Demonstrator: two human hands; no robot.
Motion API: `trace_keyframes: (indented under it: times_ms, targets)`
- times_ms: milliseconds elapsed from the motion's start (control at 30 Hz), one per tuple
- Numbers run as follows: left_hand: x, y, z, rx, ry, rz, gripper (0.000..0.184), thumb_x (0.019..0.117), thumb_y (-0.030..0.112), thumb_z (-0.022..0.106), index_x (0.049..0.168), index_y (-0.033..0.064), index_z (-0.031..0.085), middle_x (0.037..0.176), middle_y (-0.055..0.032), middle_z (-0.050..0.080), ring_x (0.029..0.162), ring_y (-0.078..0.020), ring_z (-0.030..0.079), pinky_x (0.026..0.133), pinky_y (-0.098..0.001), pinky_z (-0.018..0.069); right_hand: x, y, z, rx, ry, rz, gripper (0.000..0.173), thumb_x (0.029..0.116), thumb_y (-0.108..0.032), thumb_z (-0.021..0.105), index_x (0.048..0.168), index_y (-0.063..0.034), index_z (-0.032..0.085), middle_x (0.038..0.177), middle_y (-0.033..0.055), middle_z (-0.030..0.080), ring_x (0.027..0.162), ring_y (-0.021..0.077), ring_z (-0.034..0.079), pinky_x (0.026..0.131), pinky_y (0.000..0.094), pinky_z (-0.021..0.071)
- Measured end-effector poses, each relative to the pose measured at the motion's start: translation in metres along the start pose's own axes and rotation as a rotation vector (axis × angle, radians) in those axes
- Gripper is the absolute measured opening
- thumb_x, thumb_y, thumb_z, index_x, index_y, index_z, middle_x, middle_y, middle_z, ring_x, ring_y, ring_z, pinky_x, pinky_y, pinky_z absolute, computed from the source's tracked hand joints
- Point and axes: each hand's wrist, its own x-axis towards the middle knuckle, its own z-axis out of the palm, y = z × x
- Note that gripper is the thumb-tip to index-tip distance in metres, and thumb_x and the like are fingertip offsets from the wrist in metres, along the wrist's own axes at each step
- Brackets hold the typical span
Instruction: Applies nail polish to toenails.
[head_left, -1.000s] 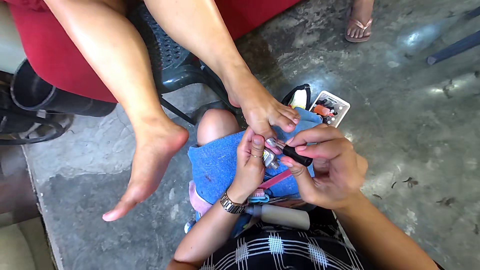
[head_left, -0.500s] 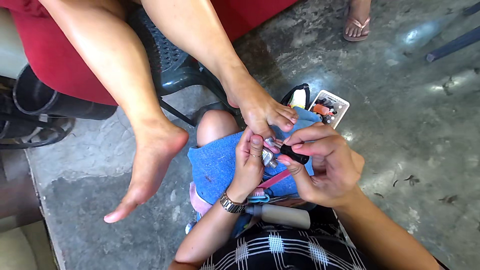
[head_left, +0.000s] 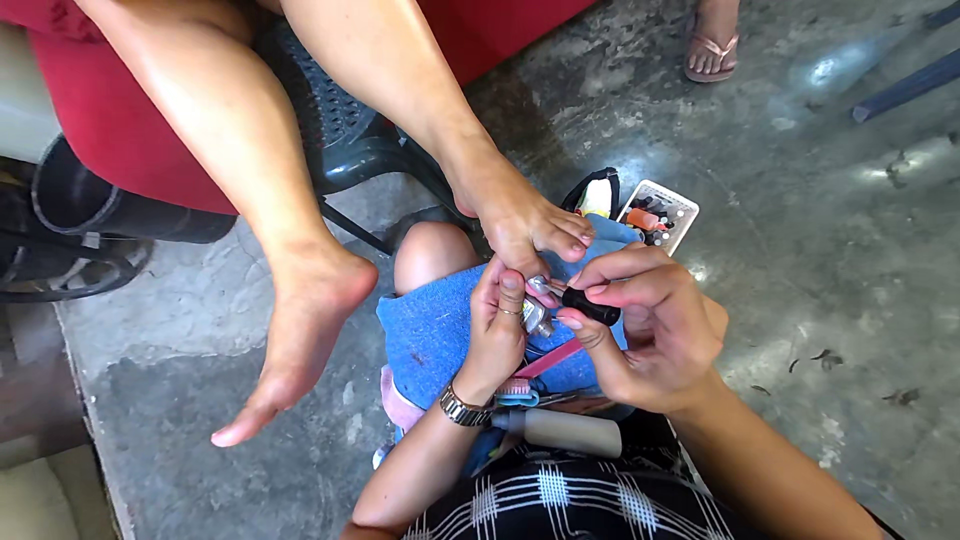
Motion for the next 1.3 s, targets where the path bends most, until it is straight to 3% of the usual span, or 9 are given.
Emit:
trace_keyframes:
  times_ms: [300, 467, 567, 733, 900, 1000, 1300]
  targets:
    - [-0.0003, -0.0001, 0.0000, -0.020, -0.002, -0.004, 0.031, 0.1069, 0.043, 0.044, 0.111, 0.0169, 0.061, 0.088, 0.0019, 0.066, 0.071, -0.0033, 0.064, 0.061, -0.0181, 0.0545, -0.0009, -0.0003, -0.0004, 0.006, -0.007, 0.004, 0.018, 0.0924, -0.008, 0.069, 0.103, -0.0047, 0.055, 0.105, 0.0062, 0.062, 0.103, 0.0123, 0.063, 0.088, 0.0255, 0.0558]
    - [-0.0007, 0.0001, 0.0000, -0.024, -0.004, -0.011, 0.031, 0.1075, 0.042, 0.043, 0.113, 0.0169, 0.061, 0.088, 0.0021, 0.065, 0.071, -0.0031, 0.063, 0.060, -0.0180, 0.0546, -0.0003, -0.0011, -0.0009, 0.064, 0.032, 0.019, 0.022, 0.0947, -0.012, 0.070, 0.110, -0.0079, 0.053, 0.108, 0.0038, 0.060, 0.102, 0.0098, 0.064, 0.086, 0.0238, 0.0582]
    - [-0.0009, -0.0001, -0.0005, -0.026, -0.001, -0.009, 0.032, 0.1069, 0.043, 0.044, 0.113, 0.0176, 0.061, 0.090, 0.0026, 0.067, 0.075, -0.0031, 0.065, 0.064, -0.0187, 0.0556, -0.0003, -0.0002, 0.0001, 0.038, 0.033, 0.005, 0.022, 0.0939, -0.010, 0.070, 0.108, -0.0069, 0.054, 0.109, 0.0044, 0.061, 0.104, 0.0108, 0.063, 0.087, 0.0241, 0.0578]
    - [-0.0009, -0.0004, -0.0002, -0.029, 0.002, -0.010, 0.031, 0.1071, 0.042, 0.044, 0.113, 0.0165, 0.061, 0.089, 0.0016, 0.066, 0.072, -0.0032, 0.064, 0.062, -0.0180, 0.0550, -0.0008, -0.0002, -0.0003, 0.018, -0.003, 0.015, 0.017, 0.0924, -0.009, 0.069, 0.103, -0.0050, 0.055, 0.105, 0.0057, 0.063, 0.104, 0.0122, 0.063, 0.089, 0.0255, 0.0552]
    - [-0.0008, -0.0003, 0.0000, -0.035, 0.003, -0.007, 0.032, 0.1072, 0.042, 0.044, 0.111, 0.0163, 0.061, 0.088, 0.0022, 0.066, 0.071, -0.0030, 0.064, 0.061, -0.0179, 0.0551, 0.0001, -0.0005, -0.0019, 0.062, 0.022, 0.028, 0.022, 0.0946, -0.012, 0.069, 0.110, -0.0077, 0.053, 0.108, 0.0038, 0.060, 0.103, 0.0097, 0.064, 0.086, 0.0236, 0.0580]
    - [-0.0008, -0.0009, -0.0006, -0.044, 0.003, -0.003, 0.031, 0.1068, 0.043, 0.045, 0.112, 0.0172, 0.062, 0.090, 0.0023, 0.067, 0.076, -0.0038, 0.065, 0.065, -0.0189, 0.0556, -0.0002, 0.0002, -0.0006, 0.057, 0.026, 0.022, 0.021, 0.0939, -0.010, 0.070, 0.108, -0.0068, 0.054, 0.108, 0.0047, 0.060, 0.103, 0.0104, 0.064, 0.086, 0.0240, 0.0582]
    - [-0.0007, -0.0006, -0.0002, -0.060, -0.002, -0.001, 0.031, 0.1068, 0.042, 0.045, 0.110, 0.0166, 0.062, 0.089, 0.0024, 0.066, 0.075, -0.0038, 0.065, 0.066, -0.0194, 0.0565, -0.0011, 0.0000, -0.0017, 0.040, -0.002, 0.024, 0.019, 0.0932, -0.011, 0.069, 0.104, -0.0069, 0.054, 0.105, 0.0039, 0.061, 0.103, 0.0104, 0.063, 0.087, 0.0236, 0.0560]
